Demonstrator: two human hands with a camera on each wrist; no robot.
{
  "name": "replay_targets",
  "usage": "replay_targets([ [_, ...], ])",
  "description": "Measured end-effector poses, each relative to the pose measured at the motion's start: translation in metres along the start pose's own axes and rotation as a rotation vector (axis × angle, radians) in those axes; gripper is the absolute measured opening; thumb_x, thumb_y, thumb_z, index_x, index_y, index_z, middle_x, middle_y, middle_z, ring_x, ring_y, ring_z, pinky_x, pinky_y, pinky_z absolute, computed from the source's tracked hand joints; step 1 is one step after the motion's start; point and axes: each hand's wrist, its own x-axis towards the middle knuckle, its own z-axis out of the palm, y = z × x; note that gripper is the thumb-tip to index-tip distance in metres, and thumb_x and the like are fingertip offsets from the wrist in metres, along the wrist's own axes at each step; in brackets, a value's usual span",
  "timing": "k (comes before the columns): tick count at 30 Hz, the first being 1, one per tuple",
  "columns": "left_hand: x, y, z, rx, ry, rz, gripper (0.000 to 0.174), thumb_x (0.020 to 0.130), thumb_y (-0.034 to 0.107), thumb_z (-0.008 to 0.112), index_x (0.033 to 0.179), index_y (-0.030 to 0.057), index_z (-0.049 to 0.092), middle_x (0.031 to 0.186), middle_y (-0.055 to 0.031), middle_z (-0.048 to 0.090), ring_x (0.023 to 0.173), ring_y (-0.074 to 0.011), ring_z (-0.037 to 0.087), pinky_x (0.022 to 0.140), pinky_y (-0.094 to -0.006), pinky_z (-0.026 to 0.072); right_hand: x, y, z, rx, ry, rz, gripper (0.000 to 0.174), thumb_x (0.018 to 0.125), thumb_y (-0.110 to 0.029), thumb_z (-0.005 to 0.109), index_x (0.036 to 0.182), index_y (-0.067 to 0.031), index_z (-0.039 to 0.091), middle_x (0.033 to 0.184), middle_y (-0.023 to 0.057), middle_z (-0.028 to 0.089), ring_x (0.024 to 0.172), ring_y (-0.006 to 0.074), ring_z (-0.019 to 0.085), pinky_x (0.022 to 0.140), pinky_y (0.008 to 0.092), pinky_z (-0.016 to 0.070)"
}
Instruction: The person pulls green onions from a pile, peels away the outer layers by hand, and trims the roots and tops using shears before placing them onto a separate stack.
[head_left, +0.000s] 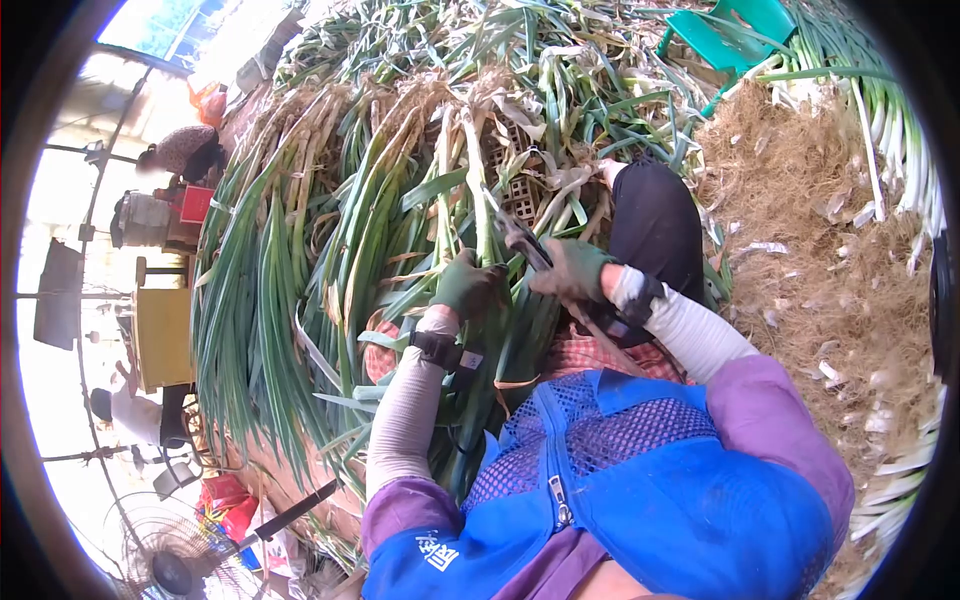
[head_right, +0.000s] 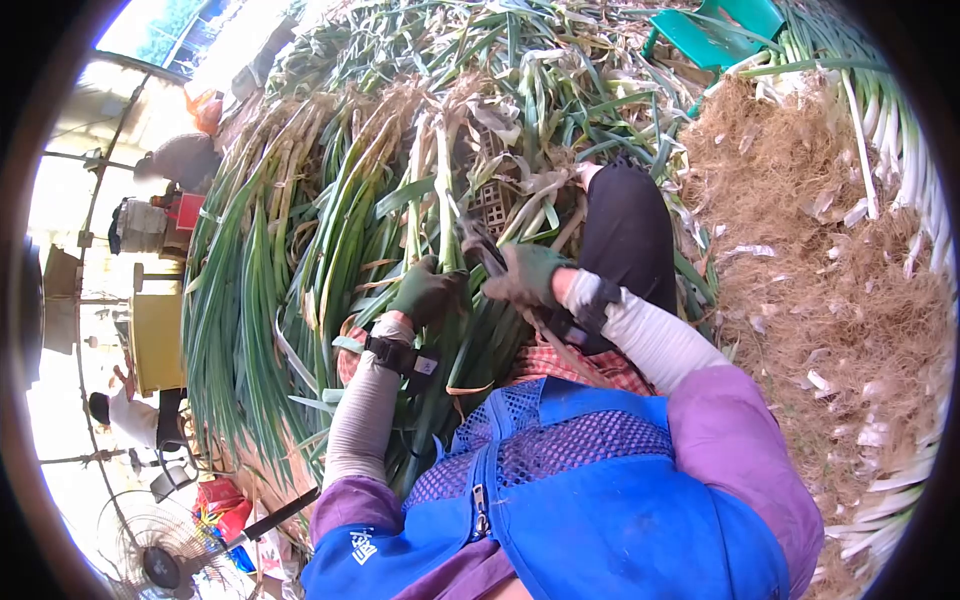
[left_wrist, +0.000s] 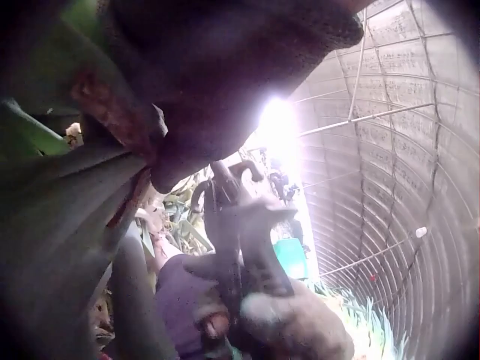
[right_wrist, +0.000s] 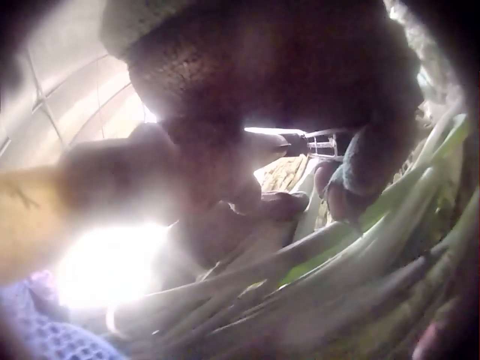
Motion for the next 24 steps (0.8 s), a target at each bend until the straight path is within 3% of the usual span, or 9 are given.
replay_targets([
  [2,0.004,-0.009,-0.001,0.002,0.002,-0.001,0.032,0.084,0.019,0.072,0.102,-0.0021,0.056,0.078,-0.0144,0.067,0.062,-0.0228,0.068,0.055,-0.0353,0.0544,0.03,-0.002,-0.005,-0.019,-0.016,0.067,0.069,0.071,-0.051,0.068,0.107,0.0078,0.061,0.105,0.0303,0.066,0.102,0.0379,0.065,0.087,0.0421,0.0511],
  [4,0.004,-0.011,-0.002,-0.005,-0.009,0.009,0.032,0.084,0.019,0.072,0.102,-0.0021,0.056,0.077,-0.0142,0.067,0.062,-0.0226,0.067,0.055,-0.0353,0.0542,0.055,-0.008,-0.009,-0.077,0.093,0.032,0.059,0.074,-0.046,0.067,0.093,0.0105,0.065,0.092,0.0276,0.069,0.088,0.0353,0.07,0.078,0.039,0.055],
  [7,-0.009,0.004,-0.001,0.007,-0.021,-0.018,0.032,0.084,0.02,0.072,0.102,-0.0021,0.057,0.076,-0.0135,0.067,0.061,-0.0221,0.067,0.054,-0.035,0.0535,0.088,-0.012,-0.033,0.223,-0.212,0.192,0.07,0.073,-0.053,0.067,0.1,0.0109,0.061,0.101,0.0288,0.067,0.094,0.0353,0.068,0.084,0.0418,0.0517],
  [11,-0.001,-0.007,-0.001,0.003,-0.018,-0.012,0.03,0.086,0.019,0.072,0.099,-0.0017,0.056,0.074,-0.0132,0.066,0.058,-0.022,0.066,0.05,-0.0355,0.0531,0.118,-0.006,-0.039,-0.441,-0.15,-0.186,0.074,0.073,-0.054,0.065,0.108,0.011,0.063,0.113,0.0282,0.065,0.101,0.0348,0.067,0.087,0.0413,0.0505],
  [14,-0.004,-0.005,0.0,0.016,-0.028,0.01,0.029,0.088,0.019,0.068,0.102,-0.0024,0.054,0.075,-0.0138,0.067,0.055,-0.0223,0.065,0.049,-0.0355,0.0519,0.12,-0.01,-0.041,-0.154,-0.022,0.086,0.073,0.072,-0.054,0.066,0.107,0.0099,0.065,0.114,0.0267,0.066,0.104,0.0368,0.065,0.09,0.0393,0.0492],
  [16,-0.004,-0.005,0.001,0.005,-0.035,0.002,0.03,0.088,0.019,0.069,0.103,-0.0024,0.054,0.076,-0.0139,0.066,0.056,-0.0223,0.065,0.049,-0.0355,0.0523,0.134,-0.011,-0.047,-0.159,-0.04,0.12,0.075,0.071,-0.053,0.067,0.112,0.0091,0.064,0.112,0.0264,0.066,0.104,0.0356,0.065,0.09,0.0384,0.0494],
  [18,-0.002,-0.008,0.001,-0.017,-0.039,-0.009,0.03,0.088,0.019,0.069,0.104,-0.0025,0.054,0.076,-0.0141,0.066,0.056,-0.0222,0.065,0.049,-0.0355,0.0528,0.146,-0.014,-0.052,-0.195,-0.039,0.121,0.073,0.072,-0.051,0.067,0.118,0.0058,0.064,0.113,0.0253,0.067,0.104,0.0345,0.066,0.09,0.0381,0.0495],
  [22,0.002,-0.014,0.001,-0.038,-0.045,-0.041,0.032,0.088,0.018,0.069,0.107,-0.0035,0.053,0.078,-0.0137,0.066,0.056,-0.022,0.065,0.049,-0.0356,0.054,0.192,0.005,-0.043,-0.473,-0.114,-0.103,0.067,0.075,-0.052,0.064,0.115,0.0029,0.067,0.113,0.0244,0.067,0.102,0.0355,0.067,0.089,0.0409,0.0507],
  [24,-0.001,-0.01,0.0,0.018,-0.032,-0.047,0.032,0.088,0.018,0.069,0.107,-0.0037,0.054,0.079,-0.0132,0.066,0.057,-0.0217,0.065,0.049,-0.0355,0.0539,0.186,-0.006,-0.047,-0.521,-0.109,-0.079,0.065,0.076,-0.051,0.063,0.112,0.0015,0.069,0.112,0.0238,0.068,0.1,0.0362,0.067,0.088,0.0417,0.0514],
])
